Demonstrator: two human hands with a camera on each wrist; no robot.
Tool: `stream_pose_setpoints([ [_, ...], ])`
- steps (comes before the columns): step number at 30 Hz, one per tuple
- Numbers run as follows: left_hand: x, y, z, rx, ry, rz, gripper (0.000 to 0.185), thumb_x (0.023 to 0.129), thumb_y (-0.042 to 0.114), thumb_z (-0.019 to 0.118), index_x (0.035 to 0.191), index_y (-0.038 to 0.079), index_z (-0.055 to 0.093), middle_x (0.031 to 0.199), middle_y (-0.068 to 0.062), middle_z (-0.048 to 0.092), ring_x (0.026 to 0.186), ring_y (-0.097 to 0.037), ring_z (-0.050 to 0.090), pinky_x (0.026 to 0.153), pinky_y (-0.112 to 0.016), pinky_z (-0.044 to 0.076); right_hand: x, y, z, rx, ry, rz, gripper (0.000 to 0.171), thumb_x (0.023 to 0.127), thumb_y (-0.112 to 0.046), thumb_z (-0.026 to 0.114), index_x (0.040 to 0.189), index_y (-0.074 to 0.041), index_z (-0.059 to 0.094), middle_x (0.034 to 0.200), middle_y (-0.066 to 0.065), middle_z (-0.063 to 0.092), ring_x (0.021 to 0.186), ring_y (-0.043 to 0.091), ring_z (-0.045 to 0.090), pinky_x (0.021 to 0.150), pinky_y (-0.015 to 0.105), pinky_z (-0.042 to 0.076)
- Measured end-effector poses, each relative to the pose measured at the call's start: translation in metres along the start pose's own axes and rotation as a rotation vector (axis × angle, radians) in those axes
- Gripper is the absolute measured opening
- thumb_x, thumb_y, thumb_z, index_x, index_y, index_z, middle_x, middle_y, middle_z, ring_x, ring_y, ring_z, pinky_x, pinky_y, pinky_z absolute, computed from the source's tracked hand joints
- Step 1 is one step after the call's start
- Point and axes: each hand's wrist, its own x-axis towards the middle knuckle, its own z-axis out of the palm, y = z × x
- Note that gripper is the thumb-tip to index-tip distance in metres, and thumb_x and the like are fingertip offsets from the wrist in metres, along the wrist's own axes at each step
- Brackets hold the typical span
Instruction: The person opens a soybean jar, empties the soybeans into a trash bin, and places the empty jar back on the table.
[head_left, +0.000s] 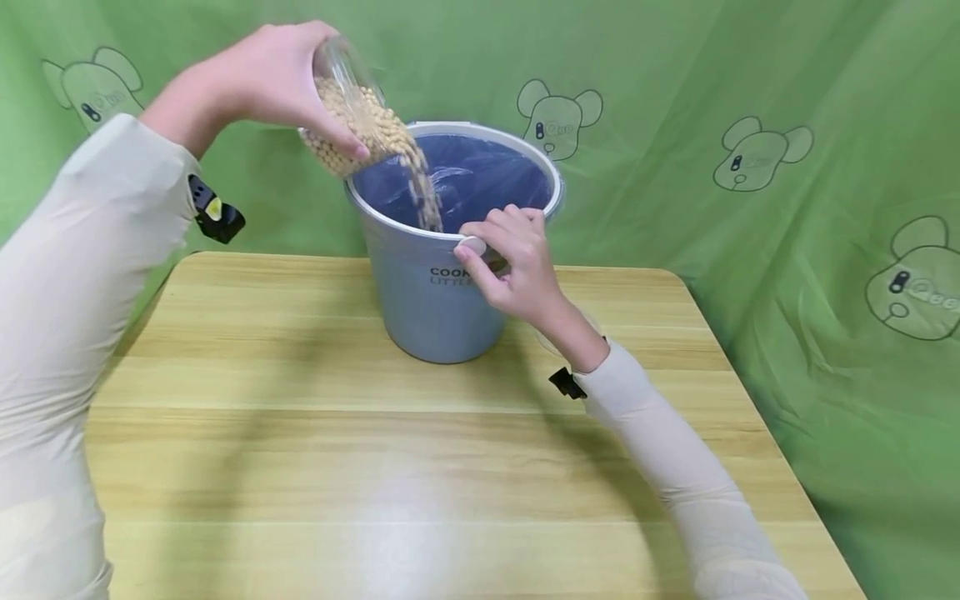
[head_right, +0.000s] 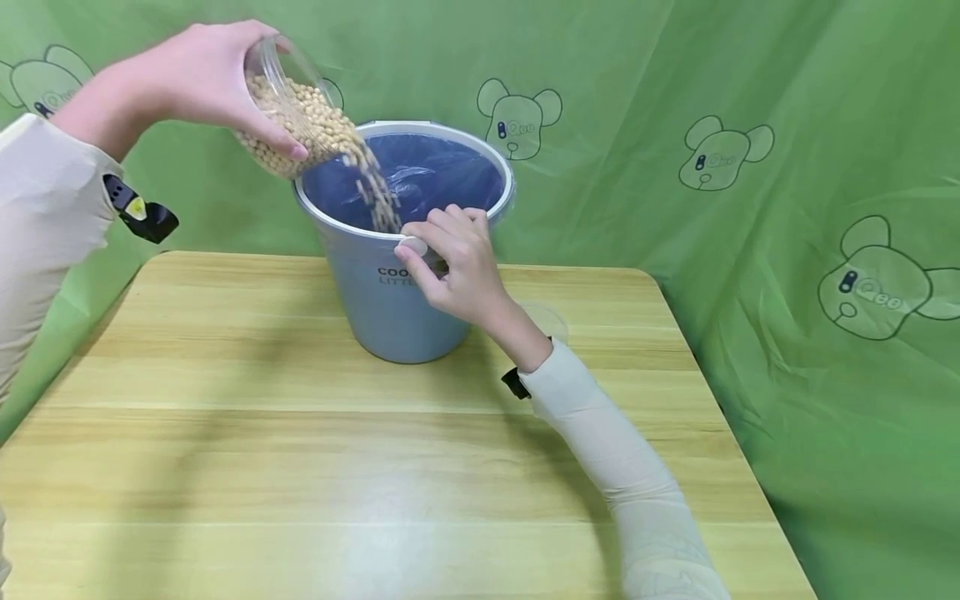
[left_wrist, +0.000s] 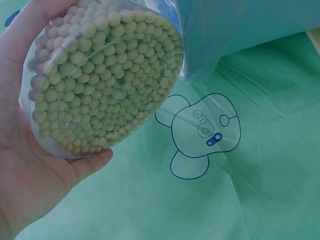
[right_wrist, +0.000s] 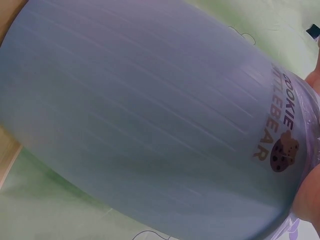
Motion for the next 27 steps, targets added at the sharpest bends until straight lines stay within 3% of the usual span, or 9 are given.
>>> stream_pose_setpoints([
  [22, 0.006, 0.014, -0.002, 0.063, -0.024, 0.033, 0.125, 0.064, 0.055, 0.093, 0.157, 0.005, 0.027, 0.136, -0.021, 0.055, 0.12, -0.036, 0.053, 0.101, -0.054, 0.051, 0.0, 0.0, -0.002, -0.022, 0.014, -0.001, 0.018, 0.094, -0.022, 0.065, 0.093, -0.007, 0.075, 0.073, 0.005, 0.06, 0.076, 0.024, 0.046, 0.082, 0.046, 0.035],
  [27, 0.008, 0.016, -0.001, 0.064, -0.013, 0.045, 0.126, 0.063, 0.053, 0.094, 0.157, 0.004, 0.027, 0.137, -0.022, 0.055, 0.121, -0.037, 0.053, 0.104, -0.057, 0.049, 0.002, -0.001, -0.004, -0.03, 0.012, -0.002, 0.019, 0.094, -0.023, 0.066, 0.093, -0.006, 0.075, 0.075, 0.005, 0.061, 0.077, 0.024, 0.047, 0.083, 0.046, 0.036],
])
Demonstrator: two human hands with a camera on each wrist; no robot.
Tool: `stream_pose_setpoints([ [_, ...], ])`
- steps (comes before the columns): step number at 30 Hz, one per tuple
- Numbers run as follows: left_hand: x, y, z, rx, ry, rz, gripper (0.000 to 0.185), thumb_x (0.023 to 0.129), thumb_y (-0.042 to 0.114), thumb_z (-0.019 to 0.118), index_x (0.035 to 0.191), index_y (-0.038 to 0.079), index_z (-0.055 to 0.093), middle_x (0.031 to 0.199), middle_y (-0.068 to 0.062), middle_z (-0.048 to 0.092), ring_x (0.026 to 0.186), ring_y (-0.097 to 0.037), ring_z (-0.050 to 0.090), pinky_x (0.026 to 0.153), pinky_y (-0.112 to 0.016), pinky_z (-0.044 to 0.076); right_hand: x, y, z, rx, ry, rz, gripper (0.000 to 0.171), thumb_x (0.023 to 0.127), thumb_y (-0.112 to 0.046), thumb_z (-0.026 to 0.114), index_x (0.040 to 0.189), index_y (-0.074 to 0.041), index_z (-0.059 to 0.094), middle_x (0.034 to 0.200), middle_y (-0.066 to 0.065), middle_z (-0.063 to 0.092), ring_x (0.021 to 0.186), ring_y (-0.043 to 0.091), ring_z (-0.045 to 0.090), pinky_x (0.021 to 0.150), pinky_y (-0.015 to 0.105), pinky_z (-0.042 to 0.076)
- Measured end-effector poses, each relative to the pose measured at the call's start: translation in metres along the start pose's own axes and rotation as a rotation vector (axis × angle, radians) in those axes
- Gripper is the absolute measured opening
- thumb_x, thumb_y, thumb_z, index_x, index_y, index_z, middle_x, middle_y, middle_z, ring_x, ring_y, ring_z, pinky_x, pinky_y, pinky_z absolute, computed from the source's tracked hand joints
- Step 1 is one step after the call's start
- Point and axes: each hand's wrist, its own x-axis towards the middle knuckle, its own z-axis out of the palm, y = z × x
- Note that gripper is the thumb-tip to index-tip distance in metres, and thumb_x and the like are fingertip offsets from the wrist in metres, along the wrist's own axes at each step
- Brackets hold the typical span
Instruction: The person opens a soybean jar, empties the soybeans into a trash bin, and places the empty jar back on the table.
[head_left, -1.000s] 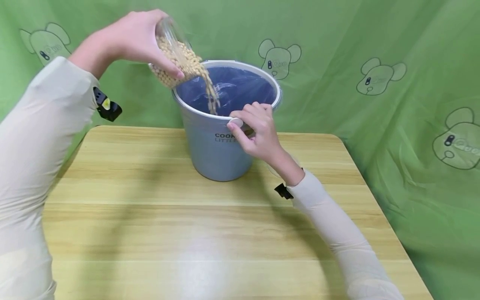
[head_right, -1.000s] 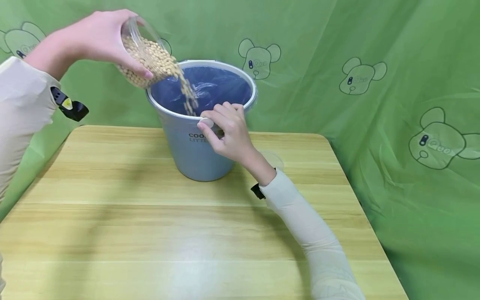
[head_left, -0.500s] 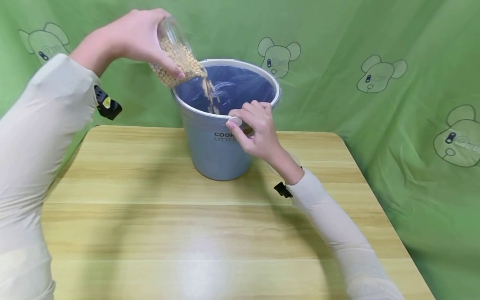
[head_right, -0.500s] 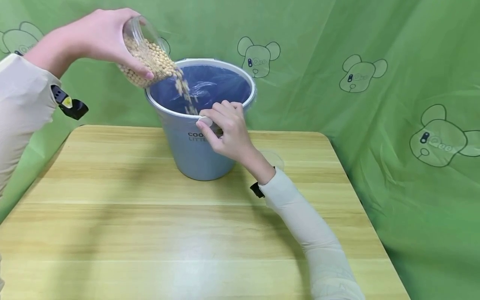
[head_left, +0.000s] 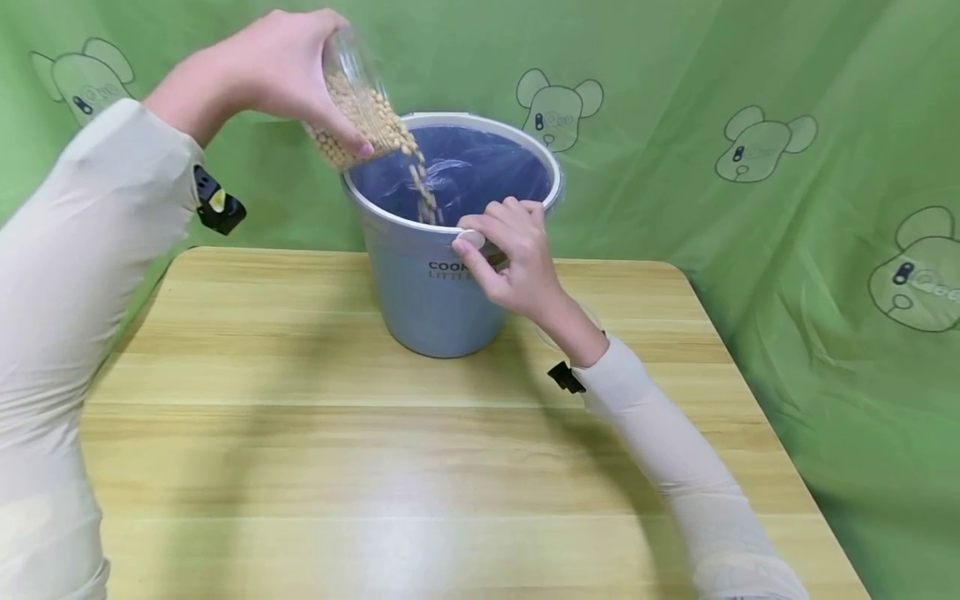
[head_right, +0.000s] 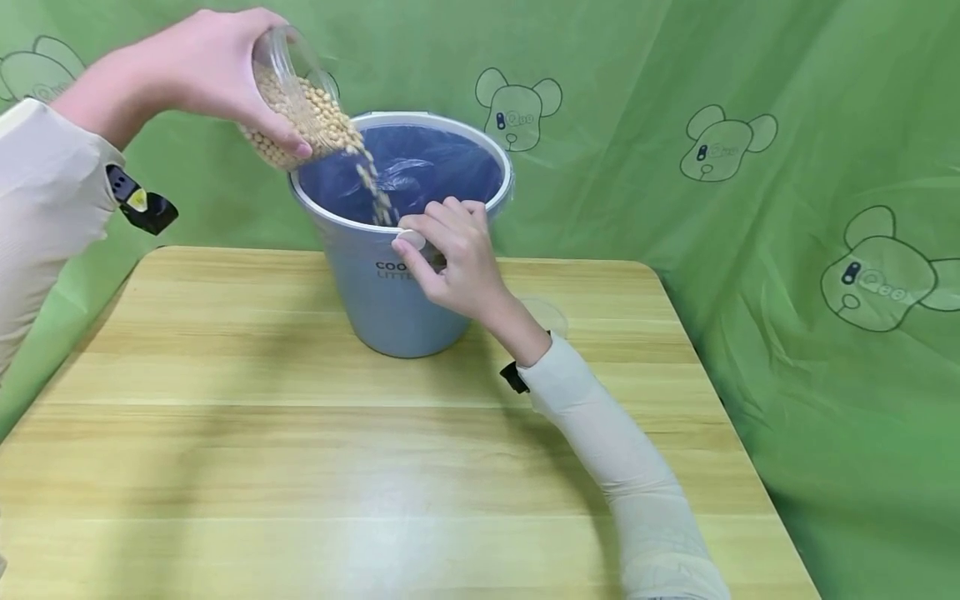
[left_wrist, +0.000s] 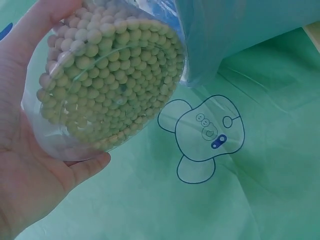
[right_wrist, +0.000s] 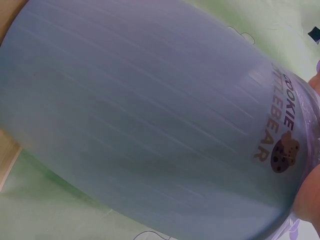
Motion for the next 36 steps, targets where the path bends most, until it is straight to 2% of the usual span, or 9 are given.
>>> stream_pose_setpoints([
  [5, 0.002, 0.001, 0.009, -0.021, -0.034, 0.009, 0.135, 0.062, 0.051, 0.096, 0.161, 0.004, 0.018, 0.144, -0.025, 0.053, 0.125, -0.039, 0.052, 0.109, -0.061, 0.047, -0.001, -0.003, 0.002, 0.007, 0.006, -0.008, 0.019, 0.092, -0.022, 0.066, 0.093, -0.006, 0.075, 0.073, 0.005, 0.06, 0.074, 0.024, 0.046, 0.081, 0.046, 0.036],
  [8, 0.003, 0.002, 0.015, -0.01, -0.054, 0.02, 0.134, 0.061, 0.052, 0.096, 0.16, 0.004, 0.019, 0.141, -0.025, 0.054, 0.123, -0.039, 0.054, 0.108, -0.06, 0.048, -0.002, -0.005, 0.005, 0.017, 0.004, -0.013, 0.018, 0.092, -0.022, 0.066, 0.093, -0.006, 0.075, 0.073, 0.005, 0.059, 0.074, 0.023, 0.045, 0.081, 0.046, 0.036],
  [15, 0.005, 0.004, 0.024, 0.096, -0.039, 0.052, 0.138, 0.056, 0.058, 0.095, 0.159, 0.002, 0.022, 0.136, -0.025, 0.057, 0.118, -0.04, 0.057, 0.105, -0.062, 0.049, -0.003, -0.006, 0.009, 0.037, -0.004, -0.01, 0.019, 0.093, -0.022, 0.066, 0.094, -0.006, 0.075, 0.073, 0.004, 0.059, 0.074, 0.023, 0.045, 0.081, 0.045, 0.035],
  [26, 0.002, 0.004, 0.018, 0.141, 0.033, 0.066, 0.141, 0.053, 0.061, 0.095, 0.159, 0.003, 0.022, 0.14, -0.024, 0.055, 0.12, -0.042, 0.055, 0.106, -0.065, 0.047, 0.0, -0.002, 0.009, 0.031, 0.015, -0.018, 0.018, 0.092, -0.022, 0.066, 0.093, -0.005, 0.075, 0.073, 0.006, 0.06, 0.075, 0.025, 0.046, 0.081, 0.047, 0.035],
  [36, -0.002, 0.001, 0.011, 0.174, 0.078, 0.054, 0.14, 0.055, 0.055, 0.096, 0.161, 0.006, 0.019, 0.148, -0.026, 0.048, 0.127, -0.047, 0.051, 0.107, -0.07, 0.043, -0.001, 0.001, 0.008, 0.035, 0.011, -0.011, 0.018, 0.093, -0.022, 0.066, 0.093, -0.006, 0.074, 0.073, 0.005, 0.058, 0.075, 0.025, 0.045, 0.082, 0.046, 0.035],
])
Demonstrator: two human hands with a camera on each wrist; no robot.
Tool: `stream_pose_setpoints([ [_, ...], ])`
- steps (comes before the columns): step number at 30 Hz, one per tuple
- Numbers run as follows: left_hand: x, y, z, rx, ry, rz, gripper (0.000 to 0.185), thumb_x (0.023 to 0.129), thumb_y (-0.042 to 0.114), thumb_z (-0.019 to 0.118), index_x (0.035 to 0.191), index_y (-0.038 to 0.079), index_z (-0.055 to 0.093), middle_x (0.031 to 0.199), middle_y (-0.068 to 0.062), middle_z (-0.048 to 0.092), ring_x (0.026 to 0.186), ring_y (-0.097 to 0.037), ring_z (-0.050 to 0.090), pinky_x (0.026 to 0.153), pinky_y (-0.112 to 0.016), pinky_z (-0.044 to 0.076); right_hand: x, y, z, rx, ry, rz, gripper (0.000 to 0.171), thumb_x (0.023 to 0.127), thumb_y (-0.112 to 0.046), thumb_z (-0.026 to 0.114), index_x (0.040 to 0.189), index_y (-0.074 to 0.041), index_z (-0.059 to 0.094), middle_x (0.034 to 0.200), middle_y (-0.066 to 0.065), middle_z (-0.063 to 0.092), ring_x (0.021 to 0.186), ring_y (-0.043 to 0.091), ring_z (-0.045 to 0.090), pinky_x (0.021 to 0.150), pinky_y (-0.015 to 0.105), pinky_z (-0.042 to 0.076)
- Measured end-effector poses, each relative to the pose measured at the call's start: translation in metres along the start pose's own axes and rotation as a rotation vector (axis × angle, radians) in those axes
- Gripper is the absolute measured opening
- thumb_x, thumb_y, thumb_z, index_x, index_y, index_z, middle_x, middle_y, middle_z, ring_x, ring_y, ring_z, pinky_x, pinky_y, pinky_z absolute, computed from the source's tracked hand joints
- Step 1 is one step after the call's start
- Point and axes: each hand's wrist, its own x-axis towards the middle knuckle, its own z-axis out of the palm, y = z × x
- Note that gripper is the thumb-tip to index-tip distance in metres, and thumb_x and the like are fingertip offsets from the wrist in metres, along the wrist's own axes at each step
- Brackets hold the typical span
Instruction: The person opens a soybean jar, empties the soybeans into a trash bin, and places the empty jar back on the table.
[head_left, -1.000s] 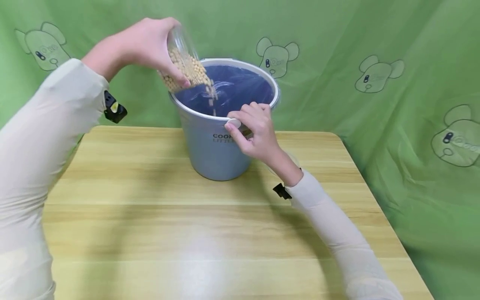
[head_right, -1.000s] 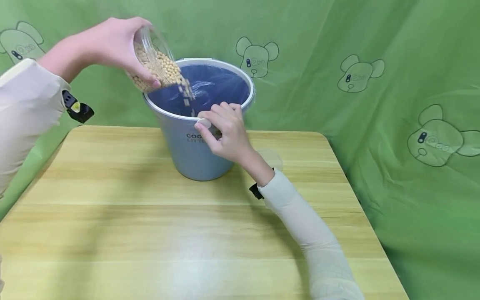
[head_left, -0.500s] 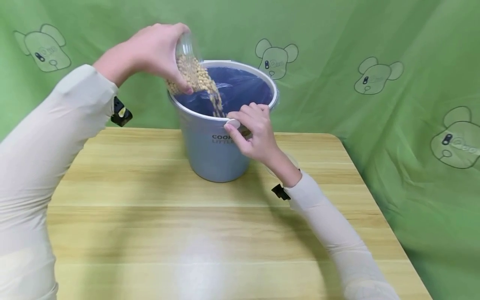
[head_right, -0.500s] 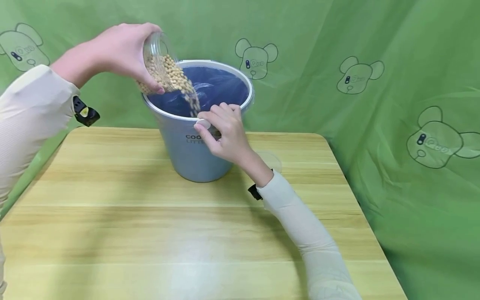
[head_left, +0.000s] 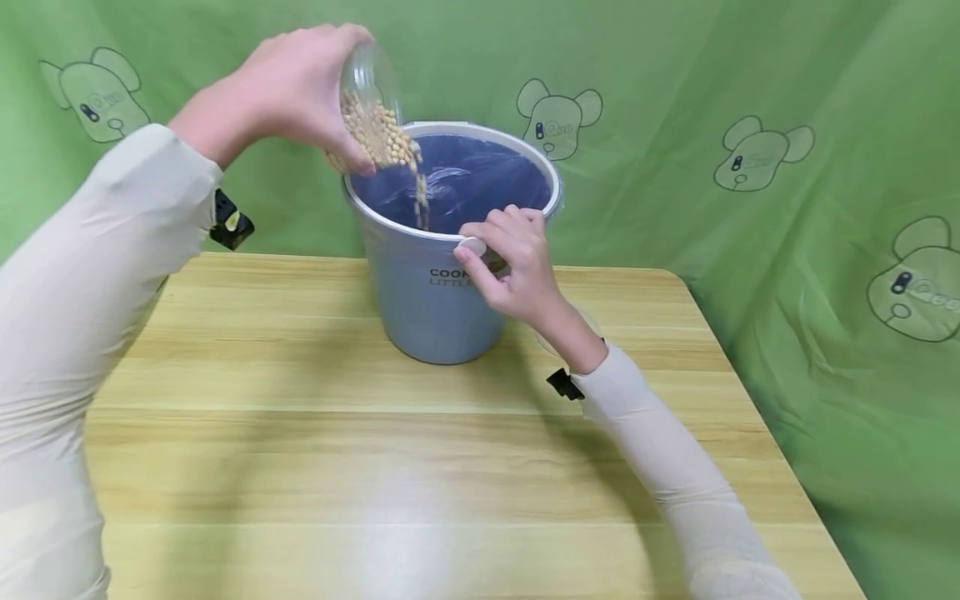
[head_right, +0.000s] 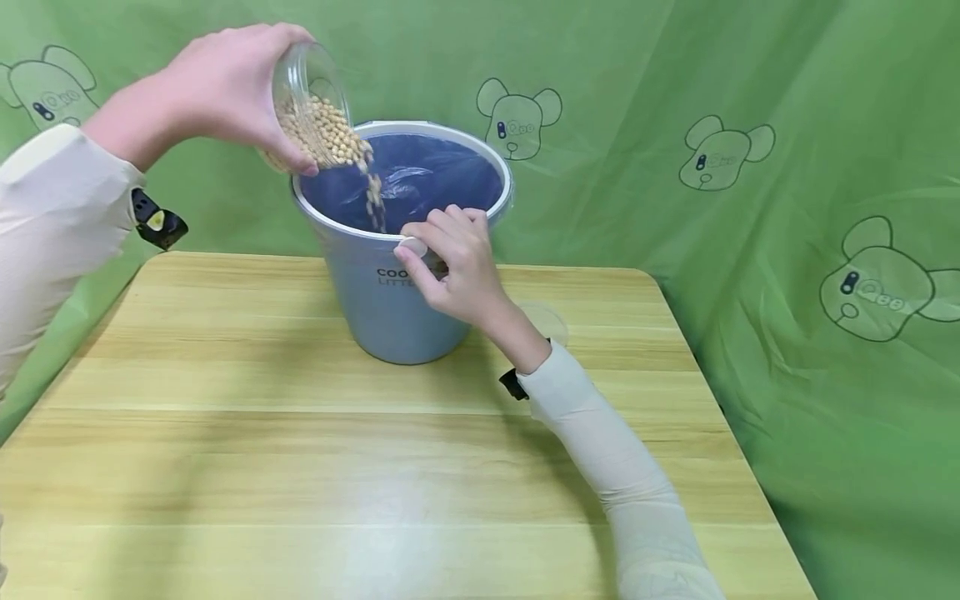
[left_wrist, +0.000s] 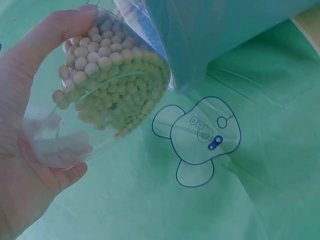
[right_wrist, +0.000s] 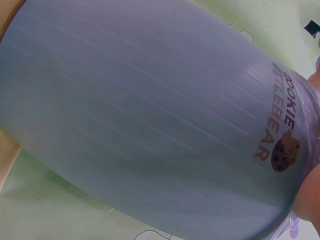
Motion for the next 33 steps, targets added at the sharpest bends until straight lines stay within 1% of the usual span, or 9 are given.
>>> stream_pose_setpoints([
  [8, -0.004, -0.007, -0.003, 0.021, 0.034, -0.004, 0.138, 0.057, 0.05, 0.096, 0.162, 0.007, 0.019, 0.149, -0.027, 0.047, 0.127, -0.047, 0.05, 0.106, -0.072, 0.043, 0.001, 0.003, -0.001, 0.004, 0.02, -0.005, 0.017, 0.091, -0.021, 0.068, 0.092, -0.006, 0.074, 0.072, 0.006, 0.058, 0.074, 0.025, 0.044, 0.081, 0.046, 0.035],
  [17, -0.003, -0.008, 0.001, 0.027, 0.029, -0.003, 0.14, 0.057, 0.048, 0.097, 0.162, 0.005, 0.015, 0.152, -0.029, 0.044, 0.129, -0.049, 0.048, 0.106, -0.073, 0.043, 0.0, 0.004, -0.002, -0.003, 0.018, 0.004, 0.018, 0.091, -0.022, 0.067, 0.091, -0.006, 0.074, 0.071, 0.006, 0.058, 0.074, 0.024, 0.044, 0.081, 0.046, 0.035],
  [22, -0.002, -0.007, 0.004, 0.041, 0.029, 0.007, 0.141, 0.056, 0.047, 0.097, 0.162, 0.005, 0.015, 0.154, -0.029, 0.042, 0.133, -0.05, 0.046, 0.106, -0.074, 0.042, -0.002, 0.003, -0.002, -0.005, 0.017, 0.006, 0.018, 0.091, -0.022, 0.067, 0.09, -0.006, 0.074, 0.071, 0.006, 0.058, 0.074, 0.024, 0.044, 0.081, 0.046, 0.035],
  [28, -0.003, -0.008, 0.005, 0.05, 0.048, 0.022, 0.139, 0.056, 0.044, 0.098, 0.162, 0.006, 0.016, 0.156, -0.029, 0.039, 0.137, -0.05, 0.042, 0.107, -0.075, 0.04, -0.001, 0.002, -0.002, -0.002, 0.025, 0.0, 0.018, 0.091, -0.022, 0.067, 0.092, -0.005, 0.074, 0.072, 0.006, 0.058, 0.074, 0.025, 0.045, 0.081, 0.046, 0.035],
  [33, -0.004, -0.008, 0.008, 0.047, 0.063, 0.032, 0.139, 0.056, 0.04, 0.098, 0.162, 0.006, 0.016, 0.161, -0.027, 0.032, 0.144, -0.049, 0.036, 0.112, -0.074, 0.035, 0.0, 0.0, -0.003, 0.0, 0.023, -0.003, 0.018, 0.091, -0.022, 0.067, 0.091, -0.005, 0.074, 0.071, 0.006, 0.058, 0.074, 0.025, 0.045, 0.082, 0.046, 0.034],
])
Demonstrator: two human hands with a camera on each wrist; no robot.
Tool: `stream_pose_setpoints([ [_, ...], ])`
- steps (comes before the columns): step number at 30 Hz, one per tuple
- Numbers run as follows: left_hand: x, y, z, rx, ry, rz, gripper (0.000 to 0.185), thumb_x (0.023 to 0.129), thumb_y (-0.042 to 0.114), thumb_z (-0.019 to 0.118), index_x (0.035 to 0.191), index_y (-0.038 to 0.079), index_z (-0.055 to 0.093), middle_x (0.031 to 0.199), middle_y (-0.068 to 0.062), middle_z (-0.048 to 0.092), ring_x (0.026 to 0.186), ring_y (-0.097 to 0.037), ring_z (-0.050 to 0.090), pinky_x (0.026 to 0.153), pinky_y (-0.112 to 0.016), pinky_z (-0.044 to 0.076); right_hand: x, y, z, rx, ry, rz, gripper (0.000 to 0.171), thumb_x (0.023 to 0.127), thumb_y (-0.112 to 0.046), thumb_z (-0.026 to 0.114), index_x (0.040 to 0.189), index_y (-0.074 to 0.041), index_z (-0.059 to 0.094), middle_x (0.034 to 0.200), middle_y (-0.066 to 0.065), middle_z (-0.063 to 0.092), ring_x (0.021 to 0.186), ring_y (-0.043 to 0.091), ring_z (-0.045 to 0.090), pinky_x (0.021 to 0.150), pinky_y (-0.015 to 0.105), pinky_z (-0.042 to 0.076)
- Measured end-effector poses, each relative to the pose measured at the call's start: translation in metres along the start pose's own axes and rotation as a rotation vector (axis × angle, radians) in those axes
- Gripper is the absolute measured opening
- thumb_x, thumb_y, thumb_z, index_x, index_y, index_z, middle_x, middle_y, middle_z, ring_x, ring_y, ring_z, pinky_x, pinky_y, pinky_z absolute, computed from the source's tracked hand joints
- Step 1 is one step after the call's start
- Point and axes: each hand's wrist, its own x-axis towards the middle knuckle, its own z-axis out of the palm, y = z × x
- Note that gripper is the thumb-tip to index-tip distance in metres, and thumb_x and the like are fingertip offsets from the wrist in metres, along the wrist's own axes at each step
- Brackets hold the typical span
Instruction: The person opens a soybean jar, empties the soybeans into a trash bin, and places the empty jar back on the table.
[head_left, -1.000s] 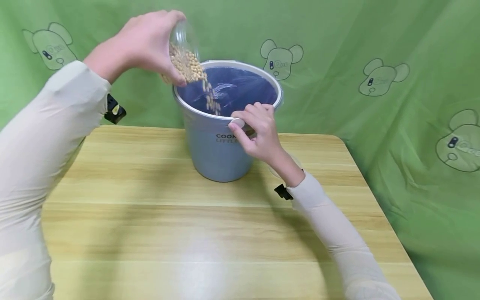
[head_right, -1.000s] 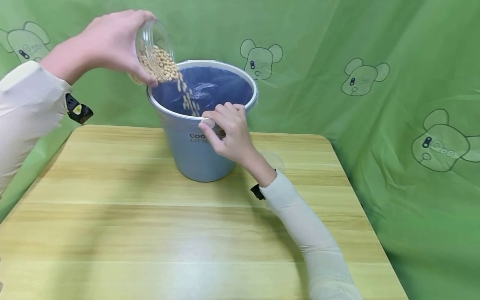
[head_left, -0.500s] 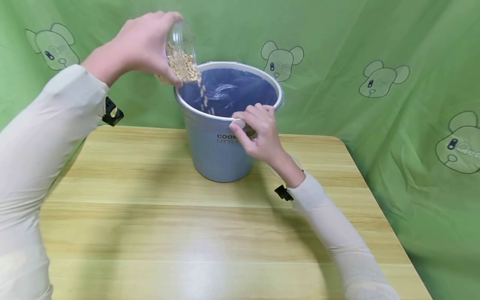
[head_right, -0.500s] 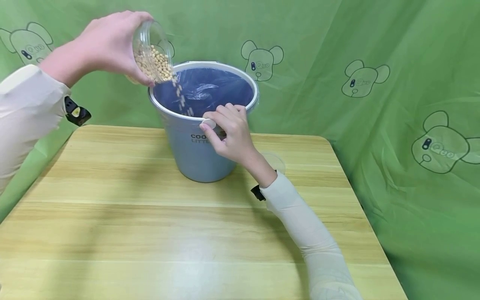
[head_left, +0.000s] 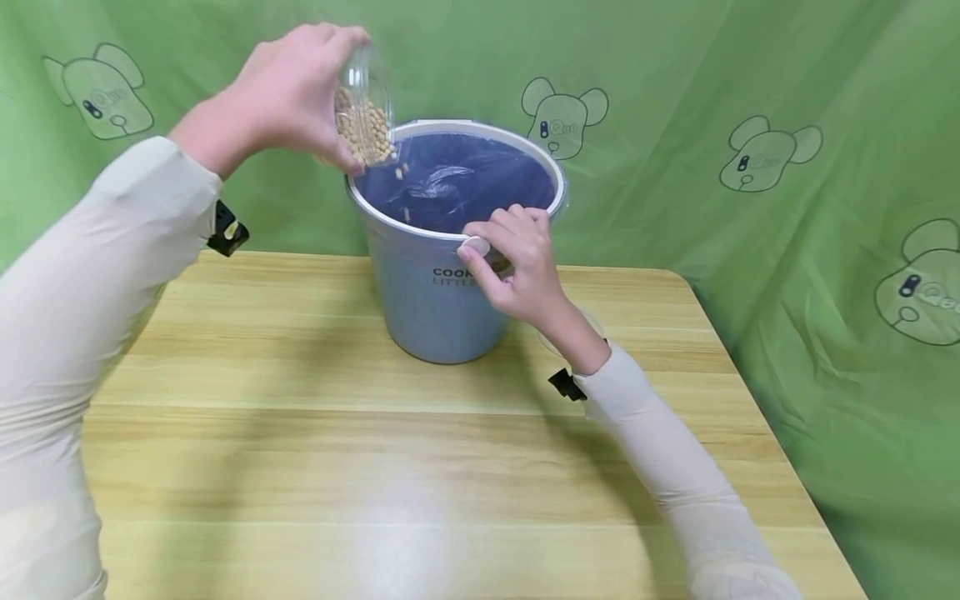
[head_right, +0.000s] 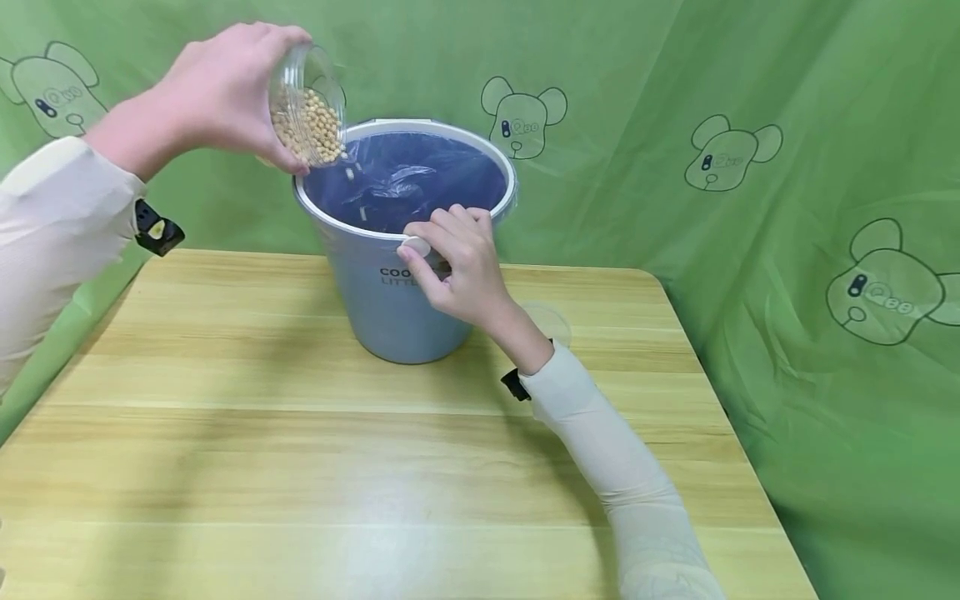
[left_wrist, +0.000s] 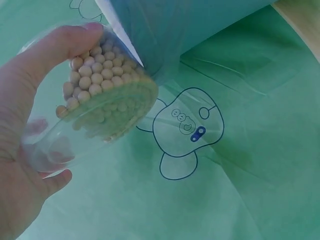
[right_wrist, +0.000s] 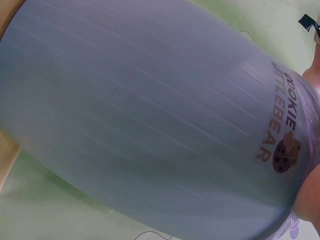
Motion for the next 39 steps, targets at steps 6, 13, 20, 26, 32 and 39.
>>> stream_pose_setpoints([
  [6, -0.001, 0.002, 0.004, 0.011, 0.016, 0.016, 0.139, 0.055, 0.037, 0.099, 0.162, 0.006, 0.016, 0.163, -0.027, 0.028, 0.148, -0.048, 0.031, 0.117, -0.072, 0.031, -0.001, -0.001, -0.001, 0.0, 0.001, 0.002, 0.018, 0.091, -0.022, 0.067, 0.091, -0.005, 0.074, 0.071, 0.006, 0.057, 0.074, 0.025, 0.044, 0.081, 0.046, 0.034],
  [13, -0.001, 0.004, 0.006, 0.023, 0.052, 0.054, 0.139, 0.052, 0.035, 0.101, 0.161, 0.006, 0.02, 0.16, -0.028, 0.032, 0.145, -0.049, 0.034, 0.117, -0.071, 0.033, -0.001, -0.003, -0.002, 0.002, 0.013, -0.001, 0.018, 0.091, -0.022, 0.067, 0.09, -0.005, 0.074, 0.071, 0.006, 0.057, 0.073, 0.025, 0.044, 0.081, 0.045, 0.033],
  [20, -0.003, 0.003, 0.009, 0.023, 0.1, 0.101, 0.14, 0.046, 0.033, 0.103, 0.159, 0.006, 0.025, 0.159, -0.026, 0.036, 0.145, -0.048, 0.034, 0.123, -0.065, 0.028, 0.001, -0.004, 0.0, 0.005, 0.016, -0.01, 0.019, 0.091, -0.023, 0.067, 0.09, -0.005, 0.074, 0.071, 0.006, 0.058, 0.073, 0.025, 0.044, 0.08, 0.045, 0.034],
  [26, -0.004, 0.003, 0.015, 0.012, 0.151, 0.147, 0.138, 0.044, 0.029, 0.103, 0.158, 0.004, 0.028, 0.156, -0.026, 0.039, 0.146, -0.046, 0.034, 0.128, -0.058, 0.022, 0.0, -0.004, 0.0, 0.009, 0.011, -0.008, 0.019, 0.091, -0.023, 0.067, 0.09, -0.005, 0.074, 0.071, 0.006, 0.058, 0.073, 0.025, 0.044, 0.08, 0.046, 0.034],
  [32, -0.005, 0.003, 0.019, 0.004, 0.176, 0.168, 0.136, 0.047, 0.027, 0.102, 0.158, 0.003, 0.028, 0.156, -0.026, 0.039, 0.147, -0.044, 0.033, 0.13, -0.053, 0.018, -0.002, -0.005, -0.001, 0.012, 0.013, -0.007, 0.018, 0.091, -0.022, 0.067, 0.09, -0.005, 0.074, 0.07, 0.006, 0.057, 0.072, 0.025, 0.043, 0.08, 0.046, 0.033],
  [39, -0.004, 0.004, 0.022, 0.016, 0.218, 0.199, 0.134, 0.047, 0.024, 0.103, 0.158, 0.003, 0.029, 0.159, -0.025, 0.036, 0.149, -0.043, 0.031, 0.131, -0.05, 0.014, -0.003, -0.005, -0.002, 0.014, 0.022, -0.008, 0.019, 0.091, -0.022, 0.067, 0.09, -0.005, 0.074, 0.07, 0.006, 0.056, 0.072, 0.025, 0.043, 0.08, 0.045, 0.033],
])
